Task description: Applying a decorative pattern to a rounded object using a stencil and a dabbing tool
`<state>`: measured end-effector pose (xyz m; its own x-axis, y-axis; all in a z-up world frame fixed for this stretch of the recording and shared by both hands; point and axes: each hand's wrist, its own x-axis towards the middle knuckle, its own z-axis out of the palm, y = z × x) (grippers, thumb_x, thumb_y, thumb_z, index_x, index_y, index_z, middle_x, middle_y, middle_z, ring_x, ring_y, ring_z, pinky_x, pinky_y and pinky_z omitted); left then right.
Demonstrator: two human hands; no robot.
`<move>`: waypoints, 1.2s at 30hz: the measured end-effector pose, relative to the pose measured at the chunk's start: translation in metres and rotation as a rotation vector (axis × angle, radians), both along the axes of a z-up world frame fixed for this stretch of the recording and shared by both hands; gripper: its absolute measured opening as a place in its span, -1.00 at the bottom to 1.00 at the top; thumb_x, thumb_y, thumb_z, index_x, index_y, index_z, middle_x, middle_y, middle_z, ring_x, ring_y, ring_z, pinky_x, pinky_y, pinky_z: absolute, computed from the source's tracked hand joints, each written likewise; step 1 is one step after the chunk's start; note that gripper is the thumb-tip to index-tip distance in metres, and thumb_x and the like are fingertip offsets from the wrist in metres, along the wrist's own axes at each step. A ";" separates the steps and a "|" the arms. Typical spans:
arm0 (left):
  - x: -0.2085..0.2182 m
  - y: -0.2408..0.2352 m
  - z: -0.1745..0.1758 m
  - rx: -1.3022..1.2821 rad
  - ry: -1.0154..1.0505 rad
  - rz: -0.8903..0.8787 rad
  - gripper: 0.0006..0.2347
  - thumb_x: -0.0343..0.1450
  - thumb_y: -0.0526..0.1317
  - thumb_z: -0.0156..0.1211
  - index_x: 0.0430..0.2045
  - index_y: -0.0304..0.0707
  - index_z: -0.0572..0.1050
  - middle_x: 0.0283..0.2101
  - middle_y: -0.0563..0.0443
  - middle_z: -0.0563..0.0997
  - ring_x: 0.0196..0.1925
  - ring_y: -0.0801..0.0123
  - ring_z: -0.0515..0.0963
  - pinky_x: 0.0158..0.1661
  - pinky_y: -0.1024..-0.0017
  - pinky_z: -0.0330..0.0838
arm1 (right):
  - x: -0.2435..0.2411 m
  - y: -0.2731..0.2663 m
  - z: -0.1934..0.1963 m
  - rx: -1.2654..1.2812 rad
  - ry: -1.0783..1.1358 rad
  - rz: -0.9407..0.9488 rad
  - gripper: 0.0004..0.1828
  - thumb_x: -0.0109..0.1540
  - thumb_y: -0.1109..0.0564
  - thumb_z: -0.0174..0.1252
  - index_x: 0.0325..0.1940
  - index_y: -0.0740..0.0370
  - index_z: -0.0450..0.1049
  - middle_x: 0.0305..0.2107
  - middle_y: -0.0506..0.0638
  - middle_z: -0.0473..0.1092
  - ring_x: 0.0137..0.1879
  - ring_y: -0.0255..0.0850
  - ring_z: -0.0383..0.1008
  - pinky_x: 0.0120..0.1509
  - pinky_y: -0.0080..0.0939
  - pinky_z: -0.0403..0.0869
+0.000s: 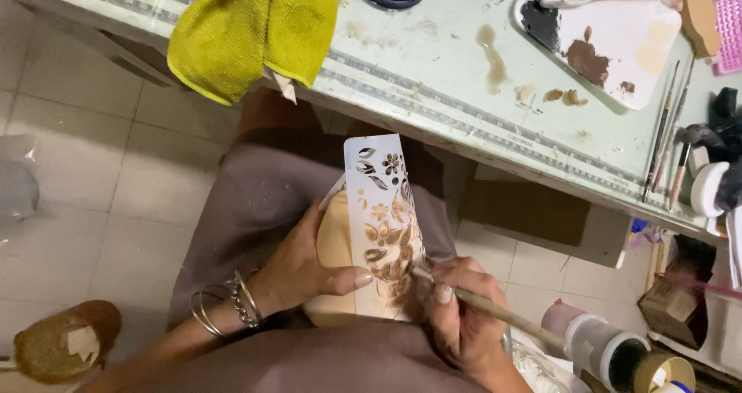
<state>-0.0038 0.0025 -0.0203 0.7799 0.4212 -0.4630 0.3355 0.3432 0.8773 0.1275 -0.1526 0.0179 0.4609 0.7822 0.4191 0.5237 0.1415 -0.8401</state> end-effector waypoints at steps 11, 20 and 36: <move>-0.001 -0.004 -0.004 -0.081 -0.113 0.049 -0.14 -0.13 0.00 0.34 0.07 -0.24 0.09 0.01 -0.01 0.43 0.00 0.42 0.43 0.00 0.41 0.37 | 0.005 -0.007 -0.010 0.034 0.045 -0.006 -0.90 0.20 0.19 -0.08 -0.32 0.30 0.27 -0.49 0.12 0.34 -0.39 -0.18 0.43 -0.28 -0.34 0.48; -0.001 -0.003 -0.001 -0.048 0.037 0.020 -0.14 -0.18 0.04 0.32 0.03 -0.17 0.15 -0.03 0.05 0.47 -0.05 0.45 0.46 -0.05 0.45 0.40 | 0.008 -0.001 0.003 -0.117 -0.055 0.008 -0.88 0.21 0.17 -0.12 -0.27 0.29 0.25 -0.45 0.15 0.36 -0.35 -0.13 0.41 -0.19 -0.27 0.43; -0.001 0.000 0.006 -0.050 0.022 0.010 -0.13 -0.20 0.10 0.30 0.02 -0.22 0.14 0.01 0.01 0.45 0.02 0.42 0.45 0.00 0.41 0.36 | -0.003 -0.001 0.009 -0.083 -0.094 -0.028 -0.83 0.21 0.15 -0.11 -0.25 0.34 0.22 -0.48 0.21 0.33 -0.38 -0.12 0.41 -0.22 -0.31 0.45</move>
<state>-0.0051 0.0021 -0.0141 0.7651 0.4048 -0.5008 0.3506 0.3904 0.8513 0.1244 -0.1535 0.0265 0.4452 0.8031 0.3961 0.6035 0.0577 -0.7953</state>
